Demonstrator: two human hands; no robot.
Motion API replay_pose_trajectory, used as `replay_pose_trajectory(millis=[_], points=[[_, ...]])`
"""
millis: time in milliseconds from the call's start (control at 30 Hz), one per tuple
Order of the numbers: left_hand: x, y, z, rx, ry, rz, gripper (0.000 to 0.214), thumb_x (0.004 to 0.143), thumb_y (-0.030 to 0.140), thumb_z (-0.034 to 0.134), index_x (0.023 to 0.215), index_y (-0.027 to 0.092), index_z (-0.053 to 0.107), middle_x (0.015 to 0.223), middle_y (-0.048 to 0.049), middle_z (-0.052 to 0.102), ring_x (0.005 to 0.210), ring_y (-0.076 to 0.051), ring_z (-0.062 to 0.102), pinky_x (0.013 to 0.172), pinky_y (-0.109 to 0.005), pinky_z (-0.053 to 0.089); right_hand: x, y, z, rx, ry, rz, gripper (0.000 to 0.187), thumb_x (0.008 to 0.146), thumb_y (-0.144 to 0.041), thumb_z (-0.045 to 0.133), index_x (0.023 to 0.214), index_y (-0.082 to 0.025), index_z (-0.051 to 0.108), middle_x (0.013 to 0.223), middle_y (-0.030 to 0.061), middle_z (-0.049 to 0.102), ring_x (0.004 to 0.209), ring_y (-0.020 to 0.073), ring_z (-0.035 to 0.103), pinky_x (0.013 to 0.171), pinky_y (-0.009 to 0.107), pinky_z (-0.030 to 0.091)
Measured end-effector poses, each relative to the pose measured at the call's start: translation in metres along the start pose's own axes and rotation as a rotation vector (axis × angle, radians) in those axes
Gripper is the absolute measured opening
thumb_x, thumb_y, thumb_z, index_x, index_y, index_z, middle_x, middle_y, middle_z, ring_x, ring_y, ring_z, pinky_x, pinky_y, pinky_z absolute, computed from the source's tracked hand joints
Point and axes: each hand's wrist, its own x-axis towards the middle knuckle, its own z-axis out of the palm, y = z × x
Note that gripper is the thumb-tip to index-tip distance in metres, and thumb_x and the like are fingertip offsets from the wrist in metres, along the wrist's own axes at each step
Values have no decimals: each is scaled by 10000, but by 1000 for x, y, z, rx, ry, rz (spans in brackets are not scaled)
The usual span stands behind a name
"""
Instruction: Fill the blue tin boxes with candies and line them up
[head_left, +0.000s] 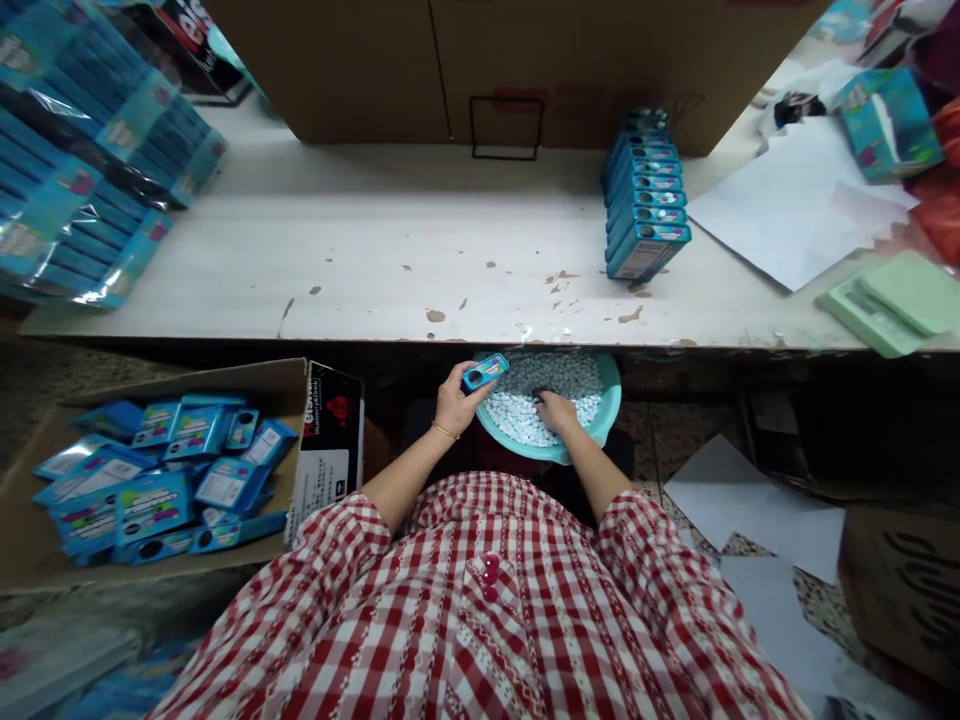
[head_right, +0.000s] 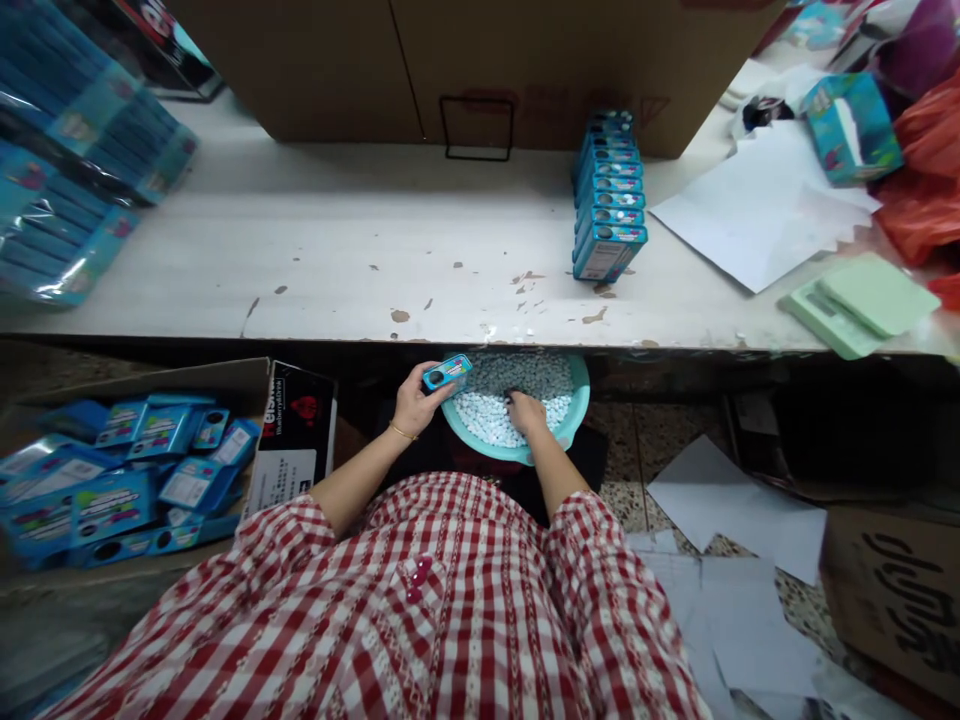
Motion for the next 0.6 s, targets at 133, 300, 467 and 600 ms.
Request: replay_pose_trajectory(millis=[133,300,467,600], points=[[0,-4,-5,-12,32,-11,395,677,359,673,1003,169,558,895,-26,634,798,-155,590,768,-280,469,-2,15,-11,141,-4,-60,302,789,-240,502,1060,-141,590,998,88,636,926,215,576,820,325,439],[2,-5,-2,-6,27,13,392,681,334,673,1013,160,556,906,-32,633,801,-152,588,774,-278,466,-26,30,-48,268,28,-151,335,741,-288,521,1037,-141,568,888,46,624,810,168,566,751,294,454],[4,1,16,76,-73,57,345,690,261,663,1009,177,561,934,-35,640,828,-165,601,779,-284,466,-54,21,-101,342,58,-241,371,738,-386,540,1030,-160,584,838,36,622,756,168,556,690,279,441],[3,8,37,143,-187,113,340,680,185,653,1009,179,566,979,-53,639,905,-196,600,827,-311,460,-66,-11,-136,102,8,-201,331,758,-366,545,1035,-202,621,904,42,658,823,191,583,727,280,438]])
